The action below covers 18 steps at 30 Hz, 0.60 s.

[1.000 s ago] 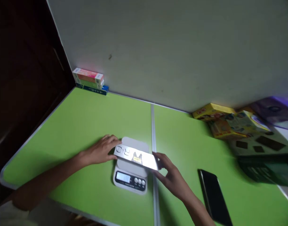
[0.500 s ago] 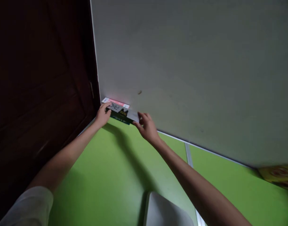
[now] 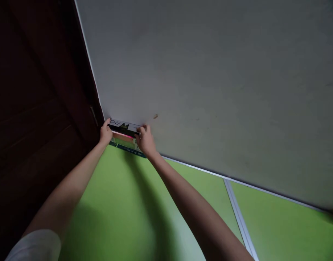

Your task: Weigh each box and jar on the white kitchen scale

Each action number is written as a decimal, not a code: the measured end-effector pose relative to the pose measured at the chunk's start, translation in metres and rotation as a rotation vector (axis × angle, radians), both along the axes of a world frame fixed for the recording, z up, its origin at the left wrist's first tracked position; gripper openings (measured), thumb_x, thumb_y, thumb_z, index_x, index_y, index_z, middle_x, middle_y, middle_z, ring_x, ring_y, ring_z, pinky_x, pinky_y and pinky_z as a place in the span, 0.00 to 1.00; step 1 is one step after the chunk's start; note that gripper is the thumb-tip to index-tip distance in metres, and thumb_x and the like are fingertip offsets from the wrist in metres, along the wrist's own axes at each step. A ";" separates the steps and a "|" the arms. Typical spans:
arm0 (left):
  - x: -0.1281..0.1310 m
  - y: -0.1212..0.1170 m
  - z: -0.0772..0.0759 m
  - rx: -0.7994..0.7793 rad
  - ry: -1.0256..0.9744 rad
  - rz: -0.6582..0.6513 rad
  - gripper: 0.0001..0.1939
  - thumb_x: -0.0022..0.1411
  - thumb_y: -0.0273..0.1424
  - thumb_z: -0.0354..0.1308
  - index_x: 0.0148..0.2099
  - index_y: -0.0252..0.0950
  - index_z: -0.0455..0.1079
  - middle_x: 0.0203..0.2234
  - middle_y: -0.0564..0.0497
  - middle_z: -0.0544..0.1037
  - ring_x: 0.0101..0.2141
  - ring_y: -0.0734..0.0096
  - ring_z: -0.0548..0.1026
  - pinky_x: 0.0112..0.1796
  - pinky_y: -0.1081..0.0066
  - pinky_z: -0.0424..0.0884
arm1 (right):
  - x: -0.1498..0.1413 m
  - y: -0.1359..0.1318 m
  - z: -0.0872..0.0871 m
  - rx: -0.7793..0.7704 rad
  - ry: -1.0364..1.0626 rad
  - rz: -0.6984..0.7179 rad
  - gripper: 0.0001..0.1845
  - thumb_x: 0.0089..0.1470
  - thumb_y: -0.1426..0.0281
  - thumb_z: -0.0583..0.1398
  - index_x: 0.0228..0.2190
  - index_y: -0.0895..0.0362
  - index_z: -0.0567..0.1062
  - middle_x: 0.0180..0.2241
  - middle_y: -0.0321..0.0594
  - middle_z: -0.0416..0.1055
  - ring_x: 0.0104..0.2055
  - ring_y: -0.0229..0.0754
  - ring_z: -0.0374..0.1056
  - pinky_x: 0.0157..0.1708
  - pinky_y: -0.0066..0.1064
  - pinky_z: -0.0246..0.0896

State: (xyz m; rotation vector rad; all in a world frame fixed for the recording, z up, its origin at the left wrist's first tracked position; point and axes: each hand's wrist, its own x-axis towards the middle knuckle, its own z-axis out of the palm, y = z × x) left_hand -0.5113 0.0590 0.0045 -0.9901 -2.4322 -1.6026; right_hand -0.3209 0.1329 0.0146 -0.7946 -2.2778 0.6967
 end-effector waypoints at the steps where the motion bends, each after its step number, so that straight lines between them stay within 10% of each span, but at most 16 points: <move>1: 0.001 0.000 0.000 -0.015 0.003 0.004 0.27 0.60 0.16 0.41 0.60 0.29 0.64 0.56 0.44 0.71 0.57 0.69 0.68 0.60 0.70 0.58 | 0.000 0.001 -0.001 -0.006 -0.002 0.002 0.12 0.58 0.73 0.53 0.45 0.58 0.69 0.55 0.51 0.57 0.38 0.43 0.68 0.44 0.40 0.62; 5: 0.013 -0.003 0.014 -0.082 0.010 0.027 0.29 0.58 0.15 0.43 0.61 0.27 0.61 0.57 0.37 0.69 0.59 0.62 0.66 0.60 0.63 0.58 | -0.004 -0.001 0.005 -0.025 0.001 0.008 0.12 0.58 0.75 0.53 0.45 0.59 0.69 0.56 0.54 0.56 0.43 0.47 0.68 0.46 0.43 0.62; 10: 0.078 -0.012 0.043 -0.107 0.118 -0.023 0.36 0.50 0.14 0.49 0.63 0.32 0.59 0.67 0.37 0.50 0.67 0.51 0.38 0.62 0.44 0.35 | 0.025 -0.028 0.028 -0.034 0.053 0.012 0.17 0.57 0.74 0.56 0.49 0.63 0.66 0.55 0.60 0.59 0.47 0.50 0.66 0.48 0.45 0.60; 18: 0.324 -0.102 -0.021 -0.249 0.070 -1.097 0.27 0.62 0.26 0.43 0.63 0.42 0.54 0.56 0.42 0.69 0.57 0.57 0.68 0.55 0.50 0.65 | 0.276 -0.131 0.005 -0.291 0.057 -0.063 0.03 0.53 0.76 0.59 0.30 0.56 0.71 0.27 0.33 0.72 0.29 0.35 0.68 0.31 0.25 0.63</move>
